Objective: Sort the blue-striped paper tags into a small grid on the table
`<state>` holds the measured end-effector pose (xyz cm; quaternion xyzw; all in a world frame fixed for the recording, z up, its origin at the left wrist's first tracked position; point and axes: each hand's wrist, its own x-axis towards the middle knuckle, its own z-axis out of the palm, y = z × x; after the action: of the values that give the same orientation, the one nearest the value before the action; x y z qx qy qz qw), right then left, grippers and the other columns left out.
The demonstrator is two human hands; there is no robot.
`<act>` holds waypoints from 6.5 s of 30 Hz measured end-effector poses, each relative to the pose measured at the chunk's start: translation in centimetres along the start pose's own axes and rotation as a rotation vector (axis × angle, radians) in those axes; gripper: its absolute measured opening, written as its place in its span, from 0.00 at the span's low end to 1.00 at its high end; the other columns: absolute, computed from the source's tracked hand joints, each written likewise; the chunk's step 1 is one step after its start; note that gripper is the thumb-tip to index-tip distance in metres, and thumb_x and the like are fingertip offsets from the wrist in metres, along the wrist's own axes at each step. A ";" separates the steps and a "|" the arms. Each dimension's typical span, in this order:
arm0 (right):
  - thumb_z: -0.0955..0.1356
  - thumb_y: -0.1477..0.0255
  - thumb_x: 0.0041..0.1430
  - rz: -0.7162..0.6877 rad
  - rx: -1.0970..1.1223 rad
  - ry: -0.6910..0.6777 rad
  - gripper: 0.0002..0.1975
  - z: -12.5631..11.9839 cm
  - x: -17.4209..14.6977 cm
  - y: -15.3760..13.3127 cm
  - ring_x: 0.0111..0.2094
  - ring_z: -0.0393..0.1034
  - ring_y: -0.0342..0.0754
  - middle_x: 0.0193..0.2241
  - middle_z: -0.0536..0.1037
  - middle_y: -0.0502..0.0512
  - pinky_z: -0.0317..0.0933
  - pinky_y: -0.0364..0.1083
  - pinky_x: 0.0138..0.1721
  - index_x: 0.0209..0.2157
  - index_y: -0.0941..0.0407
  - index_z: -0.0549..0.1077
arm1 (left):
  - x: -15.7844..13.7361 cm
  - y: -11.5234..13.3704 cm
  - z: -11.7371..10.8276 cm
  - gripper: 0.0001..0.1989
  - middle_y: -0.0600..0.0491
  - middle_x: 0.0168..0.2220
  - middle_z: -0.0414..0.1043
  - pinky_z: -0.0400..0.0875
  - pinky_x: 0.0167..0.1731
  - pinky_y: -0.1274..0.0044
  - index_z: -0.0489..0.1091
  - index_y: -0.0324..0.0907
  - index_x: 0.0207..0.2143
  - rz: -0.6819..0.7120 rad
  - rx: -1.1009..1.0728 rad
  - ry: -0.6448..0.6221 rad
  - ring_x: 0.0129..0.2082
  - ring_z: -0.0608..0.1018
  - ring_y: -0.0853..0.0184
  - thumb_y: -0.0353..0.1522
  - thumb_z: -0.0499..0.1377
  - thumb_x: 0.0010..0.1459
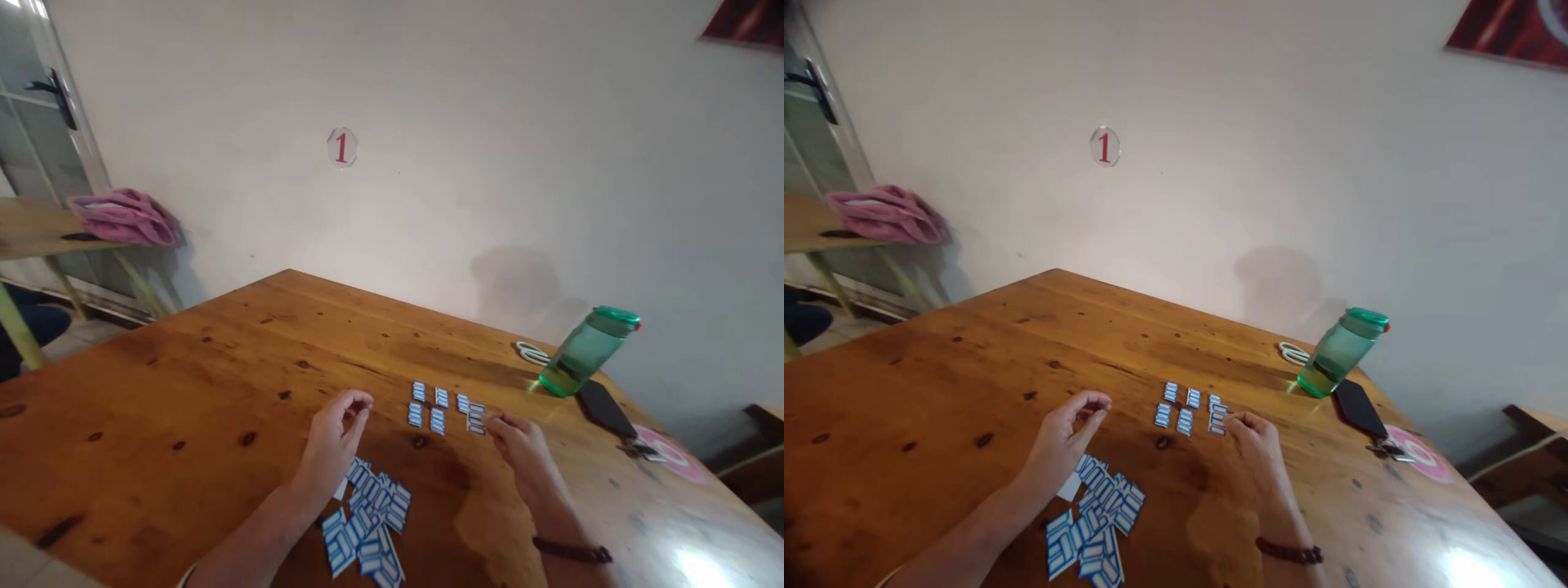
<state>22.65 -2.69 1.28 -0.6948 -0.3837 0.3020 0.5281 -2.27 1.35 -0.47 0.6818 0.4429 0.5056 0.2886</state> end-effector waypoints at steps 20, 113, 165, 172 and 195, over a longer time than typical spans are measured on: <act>0.62 0.71 0.40 -0.057 -0.600 0.092 0.08 1.7 2.8 3.5 0.19 0.61 0.44 0.12 0.65 0.49 0.48 0.41 0.21 0.13 0.56 0.68 | 0.0 -0.2 -0.2 0.07 0.53 0.30 0.74 0.69 0.32 0.77 0.70 0.41 0.30 -0.017 -0.022 0.004 0.31 0.76 0.67 0.32 0.52 0.51; 0.60 0.74 0.57 -0.849 -0.744 -0.788 0.10 7.3 -8.1 -0.4 0.35 0.63 0.45 0.31 0.69 0.52 0.56 0.43 0.35 0.32 0.53 0.73 | -8.3 1.9 -6.1 0.15 0.51 0.39 0.68 0.64 0.41 0.72 0.67 0.47 0.42 -0.190 0.735 -0.363 0.41 0.71 0.62 0.29 0.53 0.50; 0.68 0.64 0.48 -0.206 0.310 -0.541 0.10 8.1 -6.9 0.8 0.21 0.57 0.40 0.19 0.65 0.46 0.52 0.40 0.22 0.24 0.56 0.65 | -3.5 1.4 -3.5 0.08 0.51 0.32 0.74 0.66 0.34 0.77 0.69 0.41 0.33 -0.202 0.127 -0.020 0.34 0.74 0.66 0.32 0.53 0.51; 0.66 0.64 0.49 -0.229 0.303 -0.435 0.10 7.6 -6.4 0.3 0.22 0.56 0.41 0.19 0.65 0.47 0.52 0.41 0.23 0.24 0.57 0.66 | 0.8 -0.9 -6.1 0.13 0.51 0.34 0.71 0.63 0.36 0.76 0.70 0.44 0.36 -0.012 0.724 -0.590 0.35 0.72 0.65 0.26 0.53 0.47; 0.67 0.63 0.48 -0.227 0.282 -0.425 0.11 8.0 -6.0 1.3 0.22 0.58 0.41 0.20 0.67 0.48 0.53 0.41 0.23 0.24 0.57 0.66 | 0.4 -1.3 -5.6 0.09 0.54 0.30 0.66 0.60 0.30 0.79 0.67 0.44 0.27 0.068 0.679 -0.648 0.31 0.69 0.68 0.24 0.51 0.46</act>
<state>13.20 -3.99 -1.92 -0.4880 -0.5154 0.4305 0.5576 -7.96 1.98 0.40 0.8745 0.4477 0.1025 0.1556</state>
